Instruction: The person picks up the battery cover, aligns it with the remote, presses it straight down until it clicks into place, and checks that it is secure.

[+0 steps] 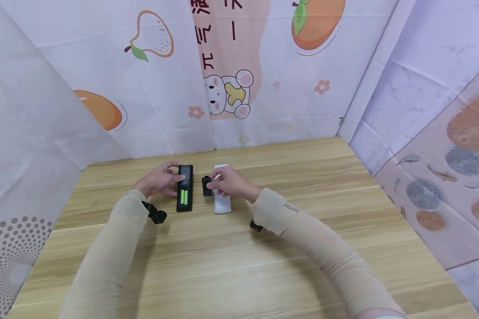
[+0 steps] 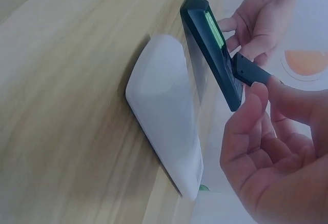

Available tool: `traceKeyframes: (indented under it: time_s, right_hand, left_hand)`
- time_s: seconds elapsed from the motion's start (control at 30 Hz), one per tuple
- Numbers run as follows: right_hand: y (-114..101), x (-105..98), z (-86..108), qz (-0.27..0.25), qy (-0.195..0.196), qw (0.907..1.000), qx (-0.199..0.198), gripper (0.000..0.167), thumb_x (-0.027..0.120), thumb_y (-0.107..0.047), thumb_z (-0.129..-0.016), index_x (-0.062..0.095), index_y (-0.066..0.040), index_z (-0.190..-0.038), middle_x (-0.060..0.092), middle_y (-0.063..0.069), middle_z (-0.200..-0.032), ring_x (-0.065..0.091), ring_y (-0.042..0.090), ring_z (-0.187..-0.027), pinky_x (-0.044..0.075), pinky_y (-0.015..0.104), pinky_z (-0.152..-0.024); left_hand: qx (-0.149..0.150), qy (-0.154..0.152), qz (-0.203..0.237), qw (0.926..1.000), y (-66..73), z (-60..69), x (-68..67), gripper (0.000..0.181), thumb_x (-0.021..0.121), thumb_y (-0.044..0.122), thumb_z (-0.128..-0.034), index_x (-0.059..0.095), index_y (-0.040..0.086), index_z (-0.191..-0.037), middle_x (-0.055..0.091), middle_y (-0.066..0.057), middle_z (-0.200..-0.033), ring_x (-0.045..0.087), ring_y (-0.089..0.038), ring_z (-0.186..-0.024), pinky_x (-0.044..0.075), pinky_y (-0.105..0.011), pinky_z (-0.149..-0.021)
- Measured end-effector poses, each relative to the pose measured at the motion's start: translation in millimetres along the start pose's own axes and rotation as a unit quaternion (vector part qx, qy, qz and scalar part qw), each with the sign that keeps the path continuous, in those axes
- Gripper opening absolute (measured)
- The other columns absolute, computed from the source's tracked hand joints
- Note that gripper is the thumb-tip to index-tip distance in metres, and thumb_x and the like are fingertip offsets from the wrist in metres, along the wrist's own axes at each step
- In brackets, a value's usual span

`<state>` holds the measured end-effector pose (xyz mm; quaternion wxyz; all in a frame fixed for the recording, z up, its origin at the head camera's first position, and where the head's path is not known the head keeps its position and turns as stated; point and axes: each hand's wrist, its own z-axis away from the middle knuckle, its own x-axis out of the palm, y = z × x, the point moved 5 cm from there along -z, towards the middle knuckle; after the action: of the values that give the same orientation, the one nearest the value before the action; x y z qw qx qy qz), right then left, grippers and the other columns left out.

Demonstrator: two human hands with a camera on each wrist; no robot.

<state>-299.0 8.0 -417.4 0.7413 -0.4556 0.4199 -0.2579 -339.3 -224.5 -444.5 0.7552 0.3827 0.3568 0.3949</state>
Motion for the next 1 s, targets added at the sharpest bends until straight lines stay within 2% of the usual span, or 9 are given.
traceKeyframes:
  time_s: [0.13,0.23,0.37,0.53,0.73,0.87,1.0]
  right_hand:
    - [-1,4,-2.8,-0.004,0.006,1.0000,0.001,0.015,0.070,-0.019,-0.098,0.063,-0.007,-0.103,0.073,0.020,-0.103,0.062,0.018,-0.067,0.057,0.031,-0.060]
    - [-1,8,-5.5,0.000,0.008,1.0000,0.004,0.016,0.070,-0.022,-0.099,0.064,-0.008,-0.105,0.074,0.017,-0.101,0.065,0.022,-0.070,0.058,0.031,-0.061]
    - [-3,16,-8.8,0.002,0.005,1.0000,0.003,0.017,0.068,-0.023,-0.100,0.064,-0.008,-0.107,0.074,0.011,-0.098,0.070,0.034,-0.083,0.059,0.031,-0.062]
    - [-6,26,-10.9,-0.008,0.017,0.9998,-0.007,0.015,0.068,-0.020,-0.100,0.066,-0.007,-0.105,0.069,0.009,-0.093,0.069,0.041,-0.089,0.061,0.041,-0.068]
    - [-7,35,-14.0,-0.021,0.028,0.9993,-0.012,0.012,0.069,-0.018,-0.099,0.066,-0.007,-0.103,0.067,0.007,-0.089,0.069,0.035,-0.081,0.059,0.052,-0.075]
    - [-8,41,-18.0,-0.008,0.021,0.9996,-0.015,0.011,0.067,-0.019,-0.100,0.065,-0.008,-0.100,0.067,0.008,-0.091,0.068,0.025,-0.074,0.060,0.049,-0.074]
    - [-5,45,-21.7,-0.007,0.020,0.9997,-0.010,0.011,0.067,-0.019,-0.101,0.065,-0.009,-0.097,0.068,0.012,-0.094,0.067,0.021,-0.071,0.061,0.044,-0.070]
  left_hand:
    - [0.003,-0.001,0.005,1.0000,-1.0,-1.1,1.1,0.065,0.055,0.012,-0.1057,0.018,0.011,-0.159,0.030,-0.029,-0.147,0.050,-0.042,-0.120,0.058,-0.051,-0.087]
    - [0.006,-0.001,0.007,1.0000,-1.9,-1.7,1.3,0.064,0.055,0.012,-0.1060,0.018,0.011,-0.159,0.031,-0.029,-0.145,0.051,-0.041,-0.118,0.058,-0.052,-0.087]
    - [0.008,0.000,0.010,0.9999,-3.9,-2.2,0.8,0.063,0.054,0.011,-0.1062,0.019,0.010,-0.158,0.032,-0.029,-0.144,0.053,-0.040,-0.115,0.058,-0.052,-0.087]
    - [0.016,-0.003,0.008,0.9998,-5.6,-2.7,1.0,0.062,0.054,0.012,-0.1060,0.021,0.010,-0.158,0.034,-0.028,-0.142,0.055,-0.039,-0.113,0.058,-0.053,-0.087]
    - [0.024,-0.005,0.005,0.9997,-7.1,-3.2,0.8,0.063,0.056,0.014,-0.1056,0.022,0.010,-0.158,0.035,-0.028,-0.142,0.056,-0.040,-0.113,0.059,-0.051,-0.087]
    - [0.024,-0.004,0.011,0.9996,-7.8,-3.5,0.1,0.062,0.055,0.013,-0.1060,0.022,0.010,-0.159,0.035,-0.029,-0.142,0.055,-0.040,-0.112,0.059,-0.052,-0.087]
    - [0.027,-0.005,0.015,0.9995,-8.5,-6.4,0.8,0.061,0.056,0.013,-0.1056,0.024,0.010,-0.157,0.036,-0.029,-0.142,0.057,-0.038,-0.111,0.059,-0.051,-0.086]
